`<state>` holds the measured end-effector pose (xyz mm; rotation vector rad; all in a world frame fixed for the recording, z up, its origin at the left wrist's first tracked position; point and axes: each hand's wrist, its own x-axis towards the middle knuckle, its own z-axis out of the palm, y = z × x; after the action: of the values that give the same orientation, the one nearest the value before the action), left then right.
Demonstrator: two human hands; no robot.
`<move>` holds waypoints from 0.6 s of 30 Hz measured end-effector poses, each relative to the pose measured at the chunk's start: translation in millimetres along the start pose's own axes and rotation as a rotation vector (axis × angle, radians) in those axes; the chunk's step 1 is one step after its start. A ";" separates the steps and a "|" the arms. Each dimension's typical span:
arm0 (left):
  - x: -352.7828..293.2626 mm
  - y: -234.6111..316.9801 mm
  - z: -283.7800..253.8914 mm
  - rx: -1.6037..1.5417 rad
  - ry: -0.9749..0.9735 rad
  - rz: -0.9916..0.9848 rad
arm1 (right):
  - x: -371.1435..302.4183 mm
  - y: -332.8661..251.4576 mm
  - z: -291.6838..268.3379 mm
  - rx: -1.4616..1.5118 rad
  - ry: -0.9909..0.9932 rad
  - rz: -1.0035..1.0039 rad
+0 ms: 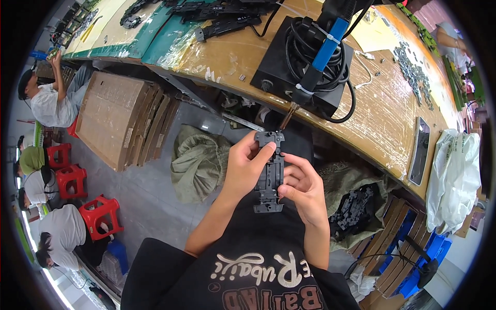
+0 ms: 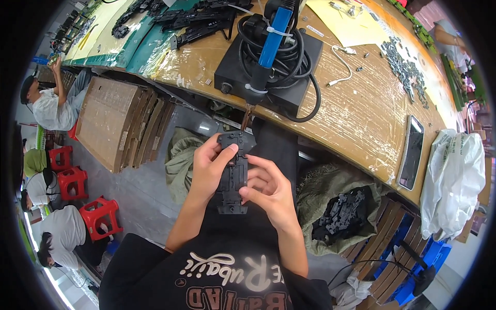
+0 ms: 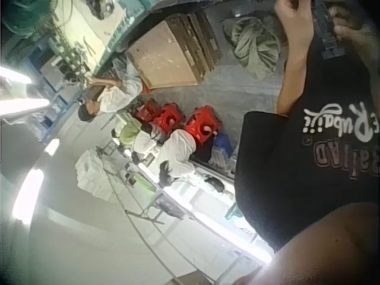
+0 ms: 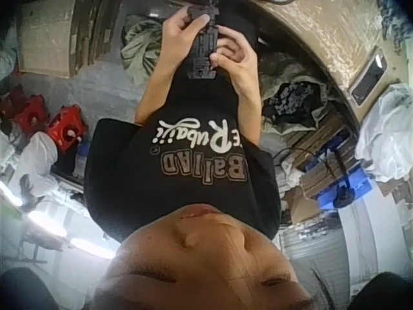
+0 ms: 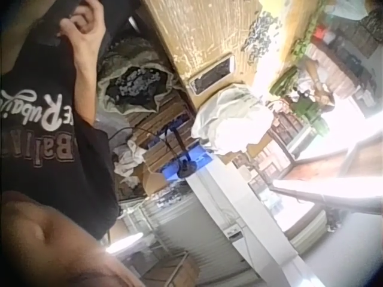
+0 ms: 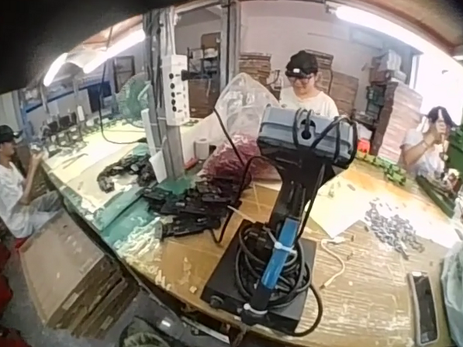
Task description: The person assembles toy car chassis by repeatedly taking plastic chassis parts and small components from the workbench, fitting the components into each chassis by hand, and placing the assembled pieces into a sack.
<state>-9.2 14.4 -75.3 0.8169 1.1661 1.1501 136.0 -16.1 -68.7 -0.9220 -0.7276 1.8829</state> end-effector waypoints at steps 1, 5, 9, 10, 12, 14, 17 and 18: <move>0.3 0.1 0.3 -0.003 0.002 -0.001 | 0.1 -0.3 0.2 0.005 -0.005 -0.006; 3.0 -3.2 0.4 -0.024 0.001 0.061 | -1.8 -3.8 2.0 0.019 0.012 0.026; 2.4 -6.5 -7.5 -0.009 -0.029 0.076 | -2.0 -4.8 -1.0 0.138 -0.023 0.068; 2.0 -5.7 -7.7 -0.003 -0.035 0.090 | -1.8 -5.0 -2.0 0.217 -0.051 0.070; 3.0 -3.6 -6.1 -0.029 -0.035 0.069 | -0.9 -4.5 -0.8 0.204 -0.051 0.068; 5.3 -3.5 -6.0 -0.054 -0.037 0.051 | 0.8 -2.9 0.7 0.191 -0.051 0.063; 6.7 -5.0 -9.1 -0.090 -0.047 0.022 | 2.2 0.3 2.9 0.186 -0.046 0.067; 6.9 -5.2 -10.0 -0.079 -0.055 0.027 | 2.3 -0.3 3.4 0.178 -0.039 0.071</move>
<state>-17.6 19.1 -84.4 0.8014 1.0610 1.1818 132.6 -14.3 -67.3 -0.8093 -0.5463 1.9968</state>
